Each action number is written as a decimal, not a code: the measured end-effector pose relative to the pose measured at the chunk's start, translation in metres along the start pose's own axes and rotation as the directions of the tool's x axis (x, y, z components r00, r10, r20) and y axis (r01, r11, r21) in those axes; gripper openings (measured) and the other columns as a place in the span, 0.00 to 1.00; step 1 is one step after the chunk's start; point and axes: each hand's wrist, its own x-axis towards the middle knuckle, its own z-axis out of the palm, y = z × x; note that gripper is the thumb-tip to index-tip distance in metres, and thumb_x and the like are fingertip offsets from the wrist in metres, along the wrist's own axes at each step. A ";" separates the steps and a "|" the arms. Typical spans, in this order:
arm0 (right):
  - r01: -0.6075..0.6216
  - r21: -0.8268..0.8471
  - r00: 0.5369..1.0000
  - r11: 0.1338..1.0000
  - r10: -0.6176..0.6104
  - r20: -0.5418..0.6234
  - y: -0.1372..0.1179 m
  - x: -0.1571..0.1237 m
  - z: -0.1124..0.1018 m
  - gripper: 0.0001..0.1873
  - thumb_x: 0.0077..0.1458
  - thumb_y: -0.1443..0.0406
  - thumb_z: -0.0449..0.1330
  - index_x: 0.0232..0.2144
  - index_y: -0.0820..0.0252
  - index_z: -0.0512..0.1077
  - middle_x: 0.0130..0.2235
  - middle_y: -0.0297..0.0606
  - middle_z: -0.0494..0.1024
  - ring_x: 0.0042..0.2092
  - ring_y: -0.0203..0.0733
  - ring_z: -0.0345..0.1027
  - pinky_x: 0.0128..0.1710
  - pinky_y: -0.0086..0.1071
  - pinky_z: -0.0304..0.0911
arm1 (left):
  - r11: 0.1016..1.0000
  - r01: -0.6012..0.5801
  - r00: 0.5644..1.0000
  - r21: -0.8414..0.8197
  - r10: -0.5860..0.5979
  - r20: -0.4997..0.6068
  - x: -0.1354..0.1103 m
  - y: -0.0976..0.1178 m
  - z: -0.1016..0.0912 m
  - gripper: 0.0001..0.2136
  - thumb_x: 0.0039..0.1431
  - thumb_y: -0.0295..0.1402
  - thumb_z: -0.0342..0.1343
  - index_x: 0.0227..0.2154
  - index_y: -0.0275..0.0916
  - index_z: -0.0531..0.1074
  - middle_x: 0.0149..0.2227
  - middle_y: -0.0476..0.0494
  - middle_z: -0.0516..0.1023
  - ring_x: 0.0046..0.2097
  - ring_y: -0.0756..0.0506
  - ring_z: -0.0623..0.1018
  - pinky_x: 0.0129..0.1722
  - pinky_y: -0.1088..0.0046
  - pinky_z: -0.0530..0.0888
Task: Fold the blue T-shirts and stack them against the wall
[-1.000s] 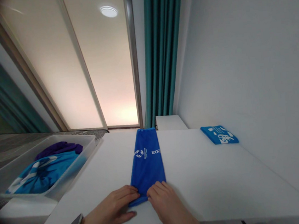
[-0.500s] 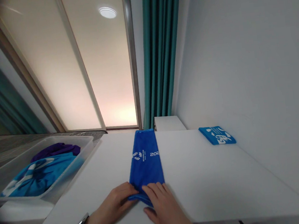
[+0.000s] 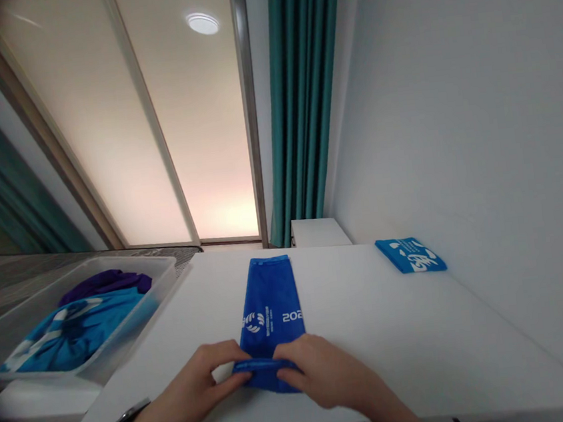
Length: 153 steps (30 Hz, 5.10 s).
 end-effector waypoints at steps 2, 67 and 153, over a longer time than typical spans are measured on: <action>0.008 0.037 0.999 0.999 -0.010 0.033 0.001 0.016 -0.020 0.06 0.61 0.65 0.56 0.35 0.57 0.74 0.34 0.32 0.78 0.35 0.37 0.70 0.35 0.27 0.58 | 0.999 0.053 0.997 0.005 -0.052 -0.062 0.014 -0.003 -0.007 0.07 0.61 0.36 0.56 0.35 0.40 0.78 0.35 0.48 0.81 0.36 0.47 0.77 0.39 0.75 0.71; -0.266 -0.099 0.940 0.959 0.236 -0.248 0.128 0.116 -0.005 0.11 0.65 0.63 0.49 0.38 0.59 0.71 0.36 0.37 0.78 0.37 0.39 0.70 0.36 0.28 0.56 | 0.846 0.395 0.903 0.358 -0.285 -0.323 0.092 -0.121 -0.011 0.13 0.64 0.37 0.46 0.34 0.42 0.76 0.33 0.48 0.81 0.37 0.44 0.77 0.39 0.70 0.62; -0.414 -0.238 0.851 0.879 0.281 -0.443 0.122 0.110 0.011 0.10 0.65 0.64 0.49 0.40 0.57 0.70 0.40 0.40 0.77 0.42 0.43 0.70 0.41 0.32 0.59 | 0.869 0.303 0.928 0.392 -0.175 -0.329 0.086 -0.114 -0.014 0.16 0.67 0.35 0.42 0.49 0.41 0.73 0.45 0.40 0.77 0.48 0.42 0.74 0.48 0.64 0.67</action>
